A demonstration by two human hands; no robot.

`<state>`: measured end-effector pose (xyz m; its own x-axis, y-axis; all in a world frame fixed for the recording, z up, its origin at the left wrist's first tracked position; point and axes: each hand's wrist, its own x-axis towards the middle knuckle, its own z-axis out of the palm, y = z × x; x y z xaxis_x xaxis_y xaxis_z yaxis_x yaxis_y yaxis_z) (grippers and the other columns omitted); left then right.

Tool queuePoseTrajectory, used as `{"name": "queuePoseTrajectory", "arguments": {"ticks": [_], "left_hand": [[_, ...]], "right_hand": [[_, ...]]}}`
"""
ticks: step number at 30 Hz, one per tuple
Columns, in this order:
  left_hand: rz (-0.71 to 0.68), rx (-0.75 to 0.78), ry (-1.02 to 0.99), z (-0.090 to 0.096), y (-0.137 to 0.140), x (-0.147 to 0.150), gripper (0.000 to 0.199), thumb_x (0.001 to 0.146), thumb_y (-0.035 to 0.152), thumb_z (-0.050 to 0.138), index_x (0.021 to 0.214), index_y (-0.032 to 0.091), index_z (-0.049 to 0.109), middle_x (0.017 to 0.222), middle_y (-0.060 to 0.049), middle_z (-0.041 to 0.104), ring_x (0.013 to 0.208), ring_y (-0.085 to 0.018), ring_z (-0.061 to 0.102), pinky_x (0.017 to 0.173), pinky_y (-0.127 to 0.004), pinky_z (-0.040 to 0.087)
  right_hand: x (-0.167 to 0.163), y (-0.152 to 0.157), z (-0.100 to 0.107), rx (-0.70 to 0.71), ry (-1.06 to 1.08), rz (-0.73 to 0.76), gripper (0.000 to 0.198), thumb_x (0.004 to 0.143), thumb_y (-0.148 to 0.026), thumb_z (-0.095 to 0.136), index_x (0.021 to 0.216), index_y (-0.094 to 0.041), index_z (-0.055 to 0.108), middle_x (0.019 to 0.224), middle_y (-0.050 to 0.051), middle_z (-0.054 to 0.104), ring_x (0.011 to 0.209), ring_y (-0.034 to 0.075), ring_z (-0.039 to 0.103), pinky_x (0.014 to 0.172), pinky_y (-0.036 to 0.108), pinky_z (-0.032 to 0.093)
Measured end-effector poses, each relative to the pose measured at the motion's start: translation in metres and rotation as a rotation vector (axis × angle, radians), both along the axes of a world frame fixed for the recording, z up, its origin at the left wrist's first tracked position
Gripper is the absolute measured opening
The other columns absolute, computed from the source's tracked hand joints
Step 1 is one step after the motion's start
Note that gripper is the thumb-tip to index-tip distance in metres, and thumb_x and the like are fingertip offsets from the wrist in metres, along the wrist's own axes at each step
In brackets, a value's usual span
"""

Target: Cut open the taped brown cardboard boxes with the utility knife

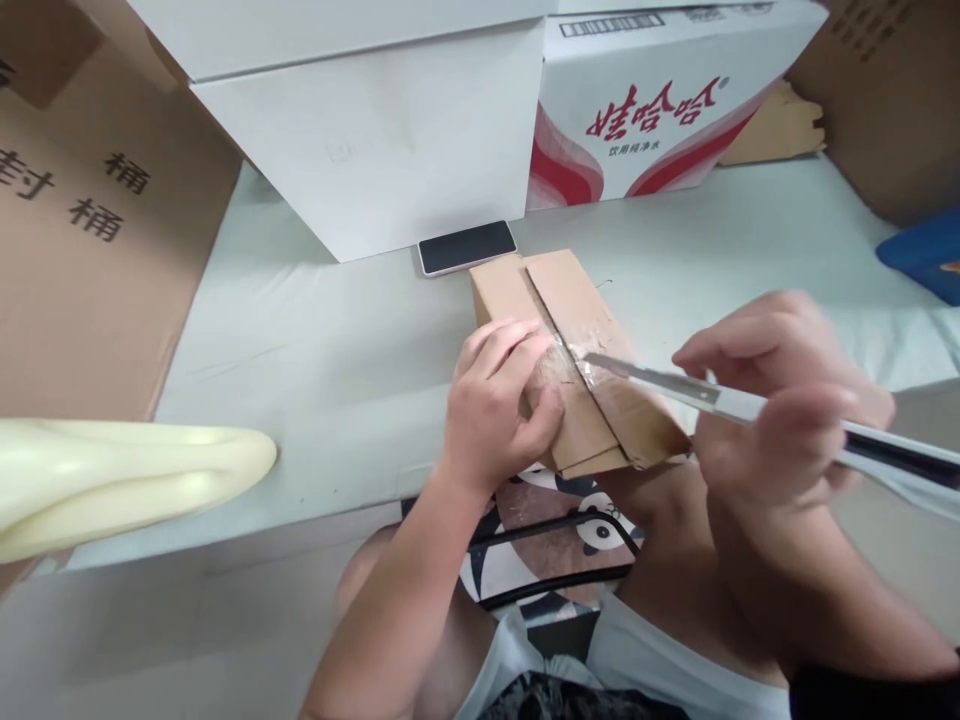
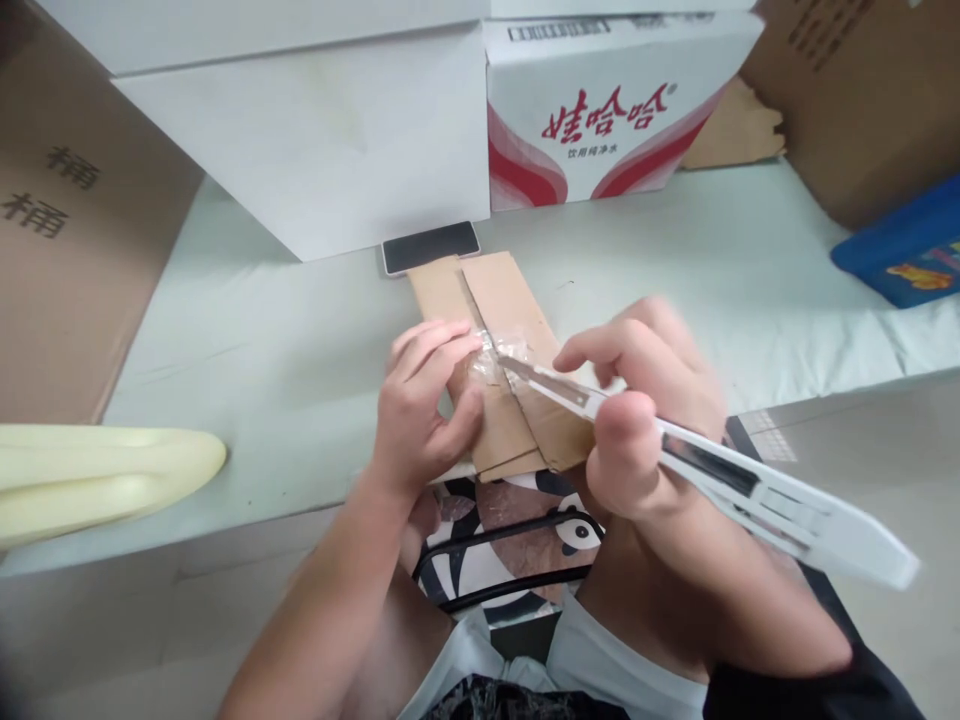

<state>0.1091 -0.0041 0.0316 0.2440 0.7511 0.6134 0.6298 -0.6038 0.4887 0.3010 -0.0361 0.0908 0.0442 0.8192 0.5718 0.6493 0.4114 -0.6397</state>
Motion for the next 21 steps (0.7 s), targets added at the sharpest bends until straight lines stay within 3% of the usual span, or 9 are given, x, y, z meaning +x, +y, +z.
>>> {"name": "queuePoseTrajectory", "arguments": {"ticks": [2, 4, 7, 10, 14, 21], "left_hand": [[0.002, 0.017, -0.024, -0.005, 0.002, 0.0, 0.033, 0.098, 0.033, 0.052, 0.122, 0.016, 0.068, 0.13, -0.014, 0.072, 0.129, -0.03, 0.061, 0.117, -0.05, 0.049], [0.01, 0.015, -0.042, -0.008, 0.002, 0.001, 0.034, 0.098, 0.031, 0.049, 0.122, 0.016, 0.067, 0.131, -0.014, 0.072, 0.131, -0.03, 0.059, 0.118, -0.05, 0.047], [0.011, 0.014, -0.059, -0.01, 0.001, 0.004, 0.033, 0.098, 0.029, 0.047, 0.122, 0.017, 0.066, 0.132, -0.013, 0.071, 0.132, -0.03, 0.059, 0.119, -0.05, 0.045], [0.021, 0.033, -0.087, -0.013, 0.002, 0.006, 0.031, 0.097, 0.029, 0.047, 0.12, 0.019, 0.065, 0.131, -0.013, 0.071, 0.13, -0.03, 0.059, 0.118, -0.05, 0.046], [0.038, 0.056, -0.137, -0.016, 0.004, 0.008, 0.03, 0.097, 0.029, 0.045, 0.118, 0.02, 0.065, 0.128, -0.012, 0.072, 0.127, -0.029, 0.061, 0.118, -0.05, 0.047], [0.031, 0.063, -0.147, -0.018, 0.004, 0.01, 0.03, 0.097, 0.028, 0.044, 0.119, 0.021, 0.064, 0.128, -0.012, 0.072, 0.126, -0.028, 0.063, 0.121, -0.051, 0.046]], "right_hand": [[-0.004, -0.006, 0.002, -0.065, 0.025, -0.047, 0.074, 0.101, -0.079, 0.026, 0.088, -0.023, 0.073, 0.063, 0.003, 0.06, 0.054, 0.017, 0.06, 0.048, 0.032, 0.045], [-0.008, -0.009, 0.003, -0.088, 0.034, 0.001, 0.062, 0.101, -0.074, 0.039, 0.098, -0.024, 0.076, 0.064, 0.002, 0.066, 0.051, 0.015, 0.061, 0.046, 0.029, 0.046], [-0.012, -0.004, -0.001, -0.012, -0.023, 0.145, 0.029, 0.101, -0.051, 0.062, 0.103, -0.025, 0.074, 0.074, 0.002, 0.074, 0.054, 0.013, 0.064, 0.051, 0.027, 0.051], [-0.012, 0.005, -0.003, 0.004, -0.075, 0.187, 0.006, 0.094, -0.027, 0.067, 0.089, -0.024, 0.069, 0.072, -0.001, 0.069, 0.057, 0.011, 0.062, 0.055, 0.025, 0.051], [-0.011, 0.009, 0.0, -0.152, -0.049, 0.16, 0.004, 0.09, -0.023, 0.064, 0.093, -0.024, 0.066, 0.068, -0.004, 0.065, 0.054, 0.011, 0.058, 0.053, 0.025, 0.047], [-0.013, 0.013, 0.003, -0.29, -0.066, 0.082, 0.016, 0.096, -0.039, 0.063, 0.095, -0.024, 0.07, 0.066, -0.001, 0.069, 0.052, 0.013, 0.059, 0.05, 0.025, 0.044]]}}
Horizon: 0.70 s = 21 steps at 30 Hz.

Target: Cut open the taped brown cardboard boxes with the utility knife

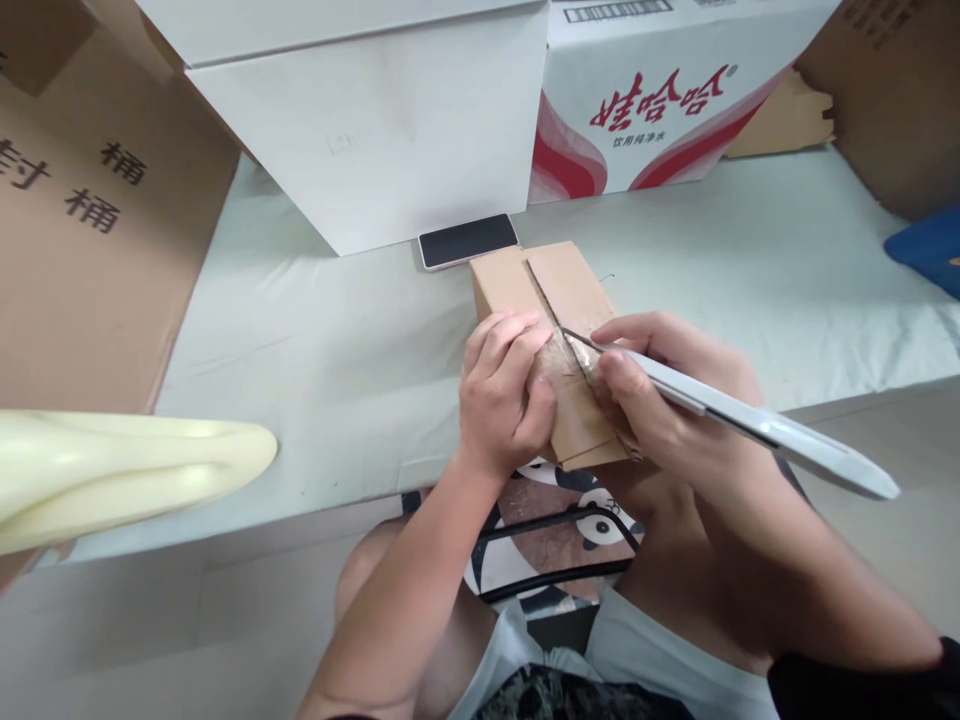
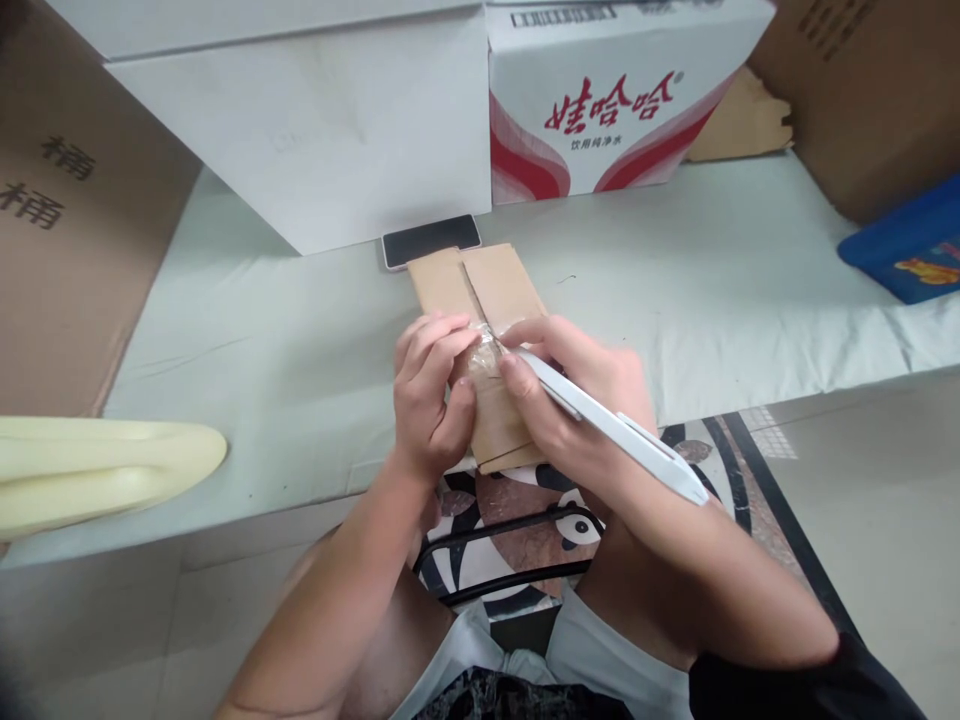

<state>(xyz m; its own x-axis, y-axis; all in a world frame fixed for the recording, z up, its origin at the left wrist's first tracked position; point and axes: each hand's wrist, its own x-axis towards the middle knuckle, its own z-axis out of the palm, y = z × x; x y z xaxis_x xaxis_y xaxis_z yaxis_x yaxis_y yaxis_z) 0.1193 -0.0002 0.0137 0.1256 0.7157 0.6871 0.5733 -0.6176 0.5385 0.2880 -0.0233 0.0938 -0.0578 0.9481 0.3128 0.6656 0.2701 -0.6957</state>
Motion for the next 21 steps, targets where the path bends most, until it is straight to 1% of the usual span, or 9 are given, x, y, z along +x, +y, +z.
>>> {"name": "queuePoseTrajectory", "arguments": {"ticks": [4, 8, 10, 13, 16, 21], "left_hand": [[0.003, -0.021, 0.013, -0.001, 0.0, -0.001, 0.031, 0.097, 0.028, 0.042, 0.12, 0.022, 0.063, 0.129, -0.011, 0.072, 0.127, -0.027, 0.063, 0.122, -0.051, 0.044], [0.017, -0.028, 0.024, 0.0, 0.0, -0.001, 0.032, 0.098, 0.03, 0.041, 0.118, 0.022, 0.063, 0.129, -0.011, 0.072, 0.128, -0.027, 0.063, 0.121, -0.05, 0.045], [0.031, -0.021, 0.041, 0.001, 0.0, -0.001, 0.032, 0.098, 0.031, 0.04, 0.118, 0.022, 0.063, 0.128, -0.011, 0.072, 0.128, -0.027, 0.063, 0.119, -0.05, 0.047], [0.033, -0.006, 0.051, 0.001, 0.0, -0.001, 0.031, 0.098, 0.03, 0.041, 0.117, 0.022, 0.063, 0.128, -0.011, 0.072, 0.128, -0.027, 0.063, 0.119, -0.049, 0.048], [0.015, 0.004, 0.027, 0.001, 0.0, -0.001, 0.03, 0.097, 0.028, 0.043, 0.117, 0.021, 0.064, 0.128, -0.011, 0.073, 0.127, -0.027, 0.064, 0.119, -0.049, 0.047], [0.017, 0.014, 0.014, 0.0, 0.0, -0.001, 0.03, 0.097, 0.029, 0.044, 0.117, 0.02, 0.065, 0.128, -0.012, 0.073, 0.129, -0.027, 0.063, 0.117, -0.049, 0.049]], "right_hand": [[-0.001, 0.001, -0.001, -0.01, -0.04, -0.008, 0.013, 0.089, -0.034, 0.069, 0.096, -0.024, 0.071, 0.068, -0.001, 0.069, 0.054, 0.012, 0.06, 0.052, 0.024, 0.045], [-0.002, -0.003, -0.005, -0.016, -0.041, 0.028, 0.017, 0.091, -0.029, 0.063, 0.105, -0.023, 0.071, 0.071, -0.002, 0.07, 0.052, 0.012, 0.058, 0.054, 0.025, 0.046], [-0.003, -0.005, -0.006, -0.01, -0.055, 0.024, 0.018, 0.092, -0.027, 0.061, 0.107, -0.024, 0.071, 0.074, -0.001, 0.073, 0.053, 0.012, 0.059, 0.055, 0.025, 0.047], [-0.005, -0.008, -0.007, 0.017, -0.122, 0.001, 0.018, 0.092, -0.027, 0.062, 0.108, -0.025, 0.072, 0.084, 0.002, 0.077, 0.059, 0.015, 0.066, 0.059, 0.026, 0.05], [-0.007, -0.01, -0.007, 0.053, -0.204, 0.022, 0.019, 0.092, -0.027, 0.061, 0.109, -0.026, 0.072, 0.09, 0.005, 0.079, 0.063, 0.017, 0.068, 0.06, 0.028, 0.051], [-0.009, -0.013, -0.013, 0.147, -0.283, 0.009, 0.018, 0.091, -0.026, 0.063, 0.107, -0.027, 0.072, 0.084, 0.003, 0.076, 0.059, 0.016, 0.065, 0.052, 0.026, 0.045]]}}
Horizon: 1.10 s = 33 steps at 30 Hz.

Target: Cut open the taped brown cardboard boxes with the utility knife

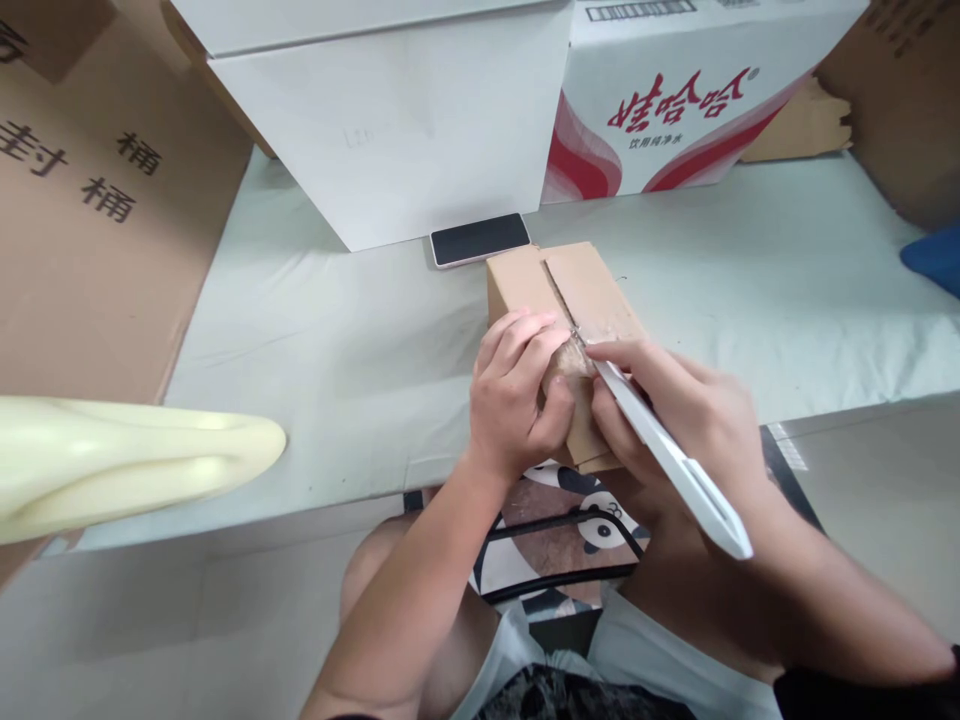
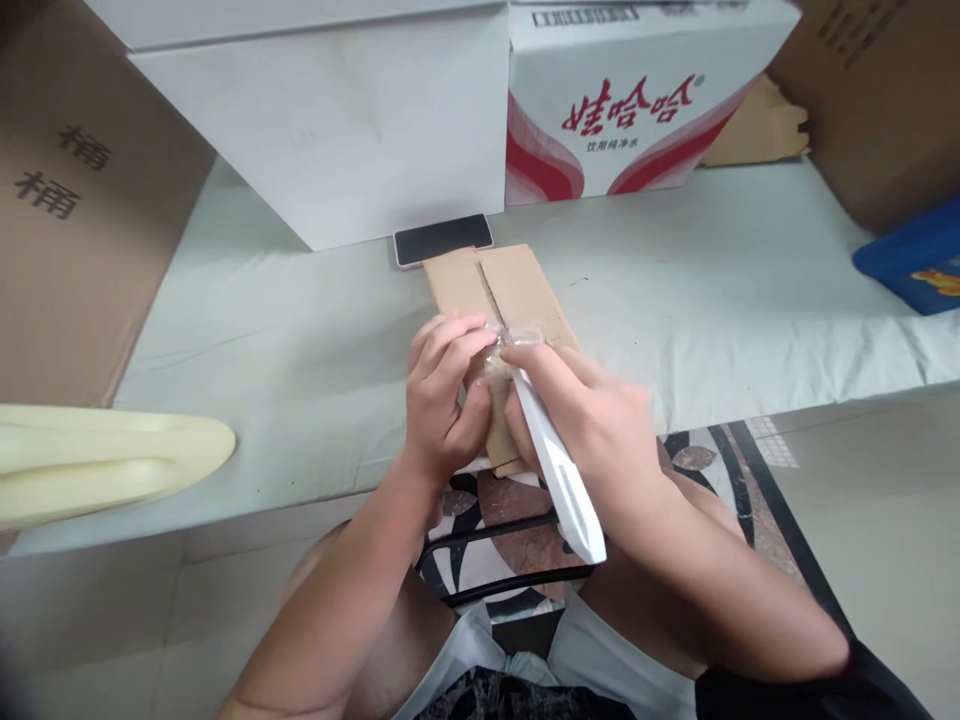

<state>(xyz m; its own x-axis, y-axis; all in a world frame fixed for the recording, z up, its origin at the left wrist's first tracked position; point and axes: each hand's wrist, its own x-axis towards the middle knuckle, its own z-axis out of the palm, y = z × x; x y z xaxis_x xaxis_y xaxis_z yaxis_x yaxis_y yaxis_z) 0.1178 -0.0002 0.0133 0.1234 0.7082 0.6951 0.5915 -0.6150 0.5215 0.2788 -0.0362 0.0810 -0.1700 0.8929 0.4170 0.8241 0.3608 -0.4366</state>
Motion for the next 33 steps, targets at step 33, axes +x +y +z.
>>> {"name": "queuePoseTrajectory", "arguments": {"ticks": [33], "left_hand": [[-0.011, -0.024, -0.026, -0.0017, -0.0004, 0.0019, 0.029, 0.098, 0.029, 0.043, 0.117, 0.021, 0.063, 0.129, -0.011, 0.072, 0.129, -0.028, 0.062, 0.12, -0.051, 0.045]], "right_hand": [[0.0006, 0.0067, 0.0058, -0.075, 0.065, -0.042, 0.018, 0.096, -0.035, 0.06, 0.107, -0.025, 0.071, 0.09, 0.006, 0.081, 0.063, 0.018, 0.071, 0.059, 0.03, 0.052]]}}
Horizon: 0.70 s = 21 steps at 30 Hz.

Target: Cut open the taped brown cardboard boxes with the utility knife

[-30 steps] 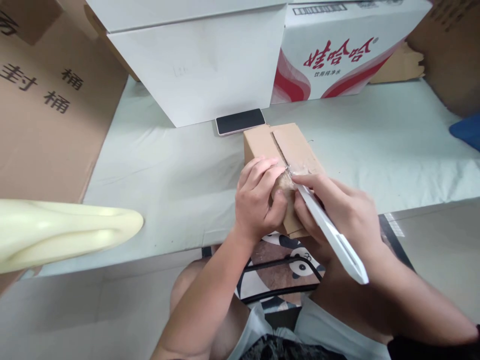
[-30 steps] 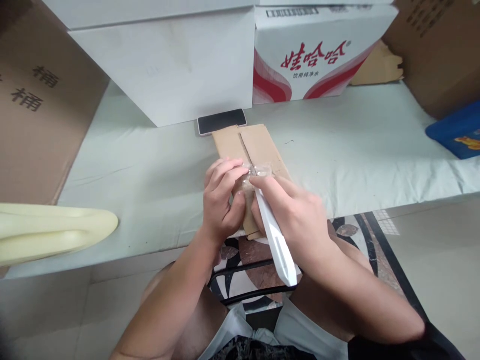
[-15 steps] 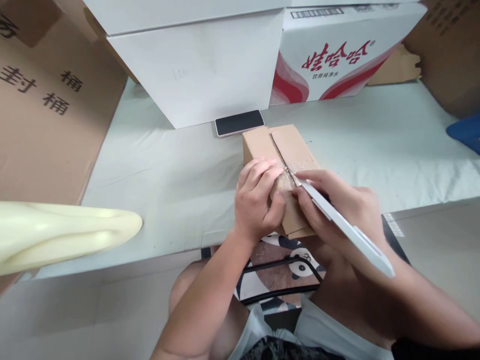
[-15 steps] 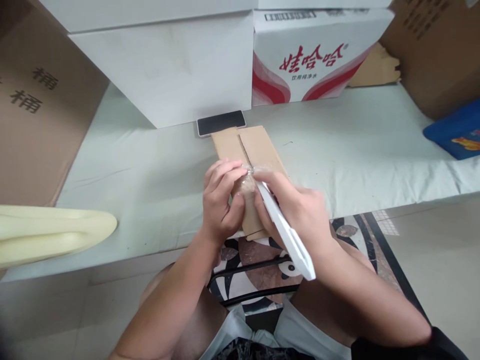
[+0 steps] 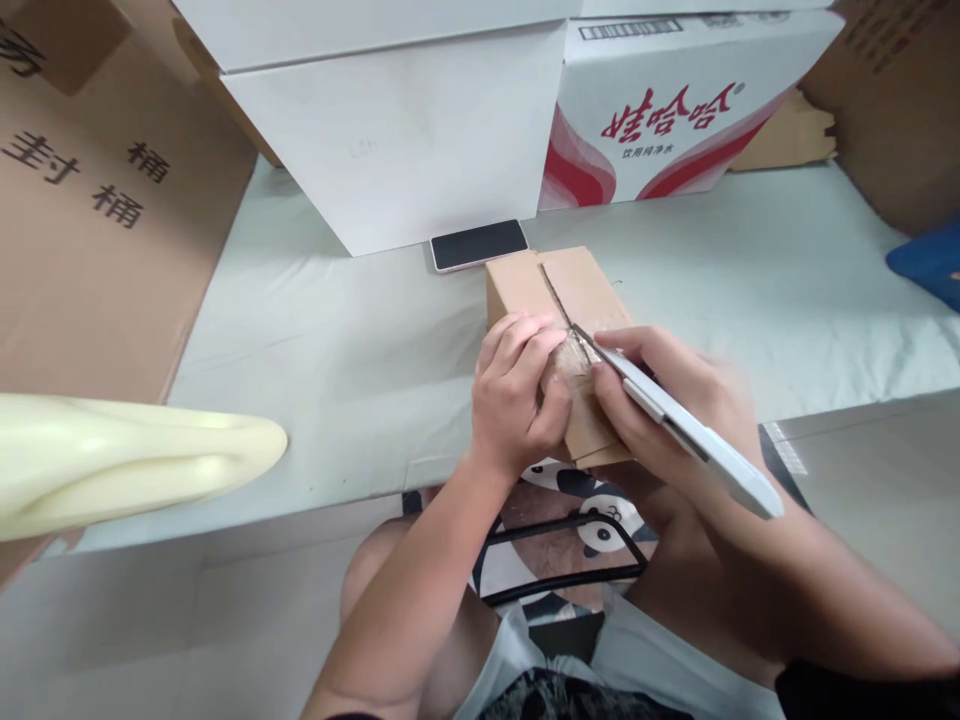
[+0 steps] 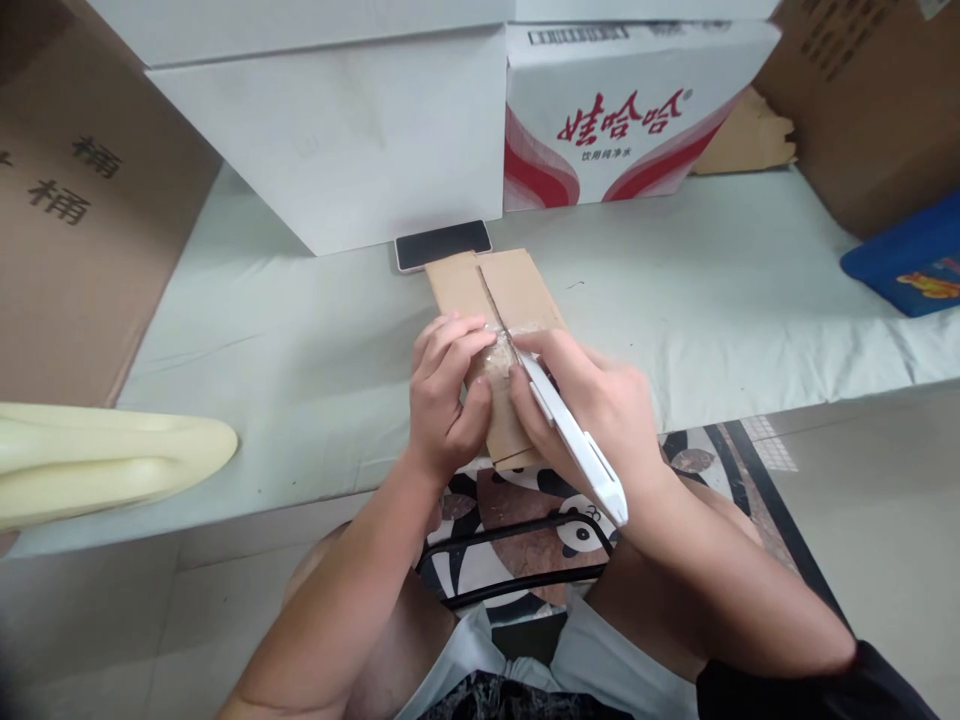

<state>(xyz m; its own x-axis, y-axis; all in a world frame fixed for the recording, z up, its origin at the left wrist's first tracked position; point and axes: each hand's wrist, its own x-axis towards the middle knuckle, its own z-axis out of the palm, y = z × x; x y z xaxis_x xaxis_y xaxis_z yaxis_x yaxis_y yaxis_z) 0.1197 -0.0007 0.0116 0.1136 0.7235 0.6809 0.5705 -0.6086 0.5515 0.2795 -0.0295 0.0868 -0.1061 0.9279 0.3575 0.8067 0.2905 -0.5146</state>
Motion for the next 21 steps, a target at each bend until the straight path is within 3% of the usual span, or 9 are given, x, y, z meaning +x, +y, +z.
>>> {"name": "queuePoseTrajectory", "arguments": {"ticks": [17, 21], "left_hand": [[0.01, 0.045, -0.032, -0.0017, 0.0006, 0.0022, 0.031, 0.097, 0.027, 0.045, 0.115, 0.016, 0.068, 0.126, -0.013, 0.073, 0.126, -0.028, 0.063, 0.119, -0.048, 0.047], [0.009, 0.038, -0.032, -0.0019, 0.0004, 0.002, 0.031, 0.098, 0.028, 0.044, 0.115, 0.017, 0.068, 0.127, -0.012, 0.073, 0.127, -0.028, 0.062, 0.119, -0.048, 0.047]], "right_hand": [[-0.0004, -0.0039, -0.0021, 0.14, -0.164, 0.021, 0.014, 0.094, -0.028, 0.059, 0.099, -0.021, 0.07, 0.077, 0.003, 0.078, 0.053, 0.014, 0.065, 0.05, 0.024, 0.045], [-0.0009, -0.0012, -0.0037, 0.111, -0.17, 0.02, 0.014, 0.093, -0.029, 0.059, 0.098, -0.022, 0.07, 0.076, 0.003, 0.077, 0.053, 0.014, 0.064, 0.049, 0.024, 0.042]]}}
